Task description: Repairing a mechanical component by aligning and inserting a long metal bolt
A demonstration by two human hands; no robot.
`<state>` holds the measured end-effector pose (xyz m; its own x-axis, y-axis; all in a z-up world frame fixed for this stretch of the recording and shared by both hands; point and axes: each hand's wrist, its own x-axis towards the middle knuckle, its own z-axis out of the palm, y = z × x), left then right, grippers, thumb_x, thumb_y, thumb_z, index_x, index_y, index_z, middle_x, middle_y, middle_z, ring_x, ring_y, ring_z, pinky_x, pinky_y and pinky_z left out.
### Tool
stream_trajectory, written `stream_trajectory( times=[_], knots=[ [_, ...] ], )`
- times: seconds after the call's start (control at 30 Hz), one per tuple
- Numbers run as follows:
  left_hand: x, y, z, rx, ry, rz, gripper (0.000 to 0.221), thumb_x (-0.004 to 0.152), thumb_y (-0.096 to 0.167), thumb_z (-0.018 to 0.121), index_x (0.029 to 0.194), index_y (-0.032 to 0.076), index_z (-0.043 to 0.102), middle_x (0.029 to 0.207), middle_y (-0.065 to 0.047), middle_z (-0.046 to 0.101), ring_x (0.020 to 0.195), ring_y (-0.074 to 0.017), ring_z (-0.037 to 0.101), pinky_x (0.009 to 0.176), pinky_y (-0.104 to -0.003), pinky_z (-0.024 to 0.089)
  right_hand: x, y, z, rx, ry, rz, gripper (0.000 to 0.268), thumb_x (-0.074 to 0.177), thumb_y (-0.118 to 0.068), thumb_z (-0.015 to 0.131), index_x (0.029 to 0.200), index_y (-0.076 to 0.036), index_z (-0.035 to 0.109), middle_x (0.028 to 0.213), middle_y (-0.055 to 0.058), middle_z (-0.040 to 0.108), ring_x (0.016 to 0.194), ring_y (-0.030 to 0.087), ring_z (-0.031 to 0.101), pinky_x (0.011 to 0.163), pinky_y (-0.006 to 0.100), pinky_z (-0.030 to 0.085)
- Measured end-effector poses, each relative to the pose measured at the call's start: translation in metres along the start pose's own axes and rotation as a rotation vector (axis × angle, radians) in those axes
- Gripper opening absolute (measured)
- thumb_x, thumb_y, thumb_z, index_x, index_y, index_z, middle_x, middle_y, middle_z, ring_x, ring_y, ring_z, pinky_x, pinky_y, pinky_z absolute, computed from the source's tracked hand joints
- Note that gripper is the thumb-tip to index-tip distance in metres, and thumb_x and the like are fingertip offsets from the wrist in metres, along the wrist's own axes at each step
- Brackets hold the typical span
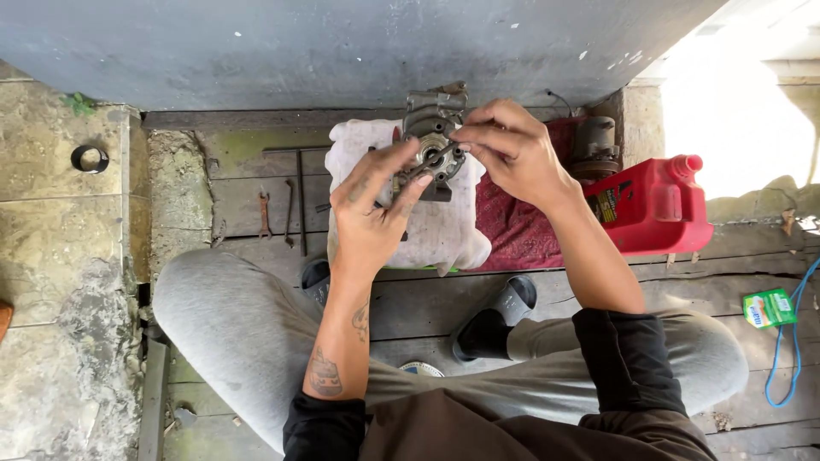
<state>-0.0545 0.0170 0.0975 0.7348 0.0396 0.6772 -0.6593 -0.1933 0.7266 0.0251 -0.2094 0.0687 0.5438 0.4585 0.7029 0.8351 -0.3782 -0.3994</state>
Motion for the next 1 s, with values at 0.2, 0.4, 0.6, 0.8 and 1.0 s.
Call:
stream_trajectory(
  times=[0.2,0.4,0.6,0.8,1.0],
  knots=[
    [-0.006,-0.007,-0.001,-0.028,0.11,0.034,0.025,0.093,0.001,0.077,0.117,0.002,0.074,0.104,-0.015,0.078,0.095,-0.0295,0.078,0.081,-0.04,0.064,0.002,-0.018,0.011,0.134,0.002,0.031,0.009,0.096,0.002,0.072,0.104,0.0,0.076,0.096,0.017,0.067,0.085,0.034,0.066,0.072,0.041,0.051],
    [-0.002,-0.001,0.0,-0.043,0.157,0.041,0.011,0.091,0.0,0.078,0.102,0.001,0.075,0.096,-0.014,0.077,0.087,-0.0302,0.078,0.076,-0.041,0.061,-0.001,-0.022,0.021,0.234,-0.026,0.085,0.011,0.096,0.0,0.073,0.107,0.0,0.076,0.096,0.017,0.069,0.084,0.033,0.067,0.072,0.042,0.053],
    [-0.002,-0.005,-0.003,-0.031,0.2,0.016,0.008,0.092,0.001,0.077,0.099,0.002,0.074,0.092,-0.012,0.078,0.084,-0.0233,0.076,0.075,-0.037,0.059,0.0,-0.024,0.017,0.341,-0.054,0.137,0.018,0.097,0.002,0.07,0.114,0.003,0.073,0.095,0.02,0.069,0.086,0.035,0.067,0.074,0.045,0.053],
    [-0.006,-0.011,-0.007,0.005,0.271,-0.11,0.021,0.094,-0.004,0.074,0.112,0.001,0.065,0.105,-0.009,0.074,0.092,-0.0158,0.07,0.089,-0.028,0.058,-0.008,0.0,0.009,0.262,0.035,0.258,0.02,0.106,-0.011,0.062,0.116,0.004,0.069,0.102,0.015,0.068,0.071,0.015,0.051,0.065,0.026,0.041],
    [-0.005,-0.017,-0.008,0.081,0.253,-0.129,0.019,0.098,-0.003,0.07,0.113,0.001,0.06,0.112,-0.01,0.073,0.095,-0.017,0.07,0.089,-0.03,0.058,-0.023,0.026,-0.008,0.379,0.165,0.367,0.008,0.104,-0.001,0.069,0.098,-0.001,0.064,0.097,0.01,0.066,0.061,0.008,0.039,0.056,0.022,0.032]
  ],
)
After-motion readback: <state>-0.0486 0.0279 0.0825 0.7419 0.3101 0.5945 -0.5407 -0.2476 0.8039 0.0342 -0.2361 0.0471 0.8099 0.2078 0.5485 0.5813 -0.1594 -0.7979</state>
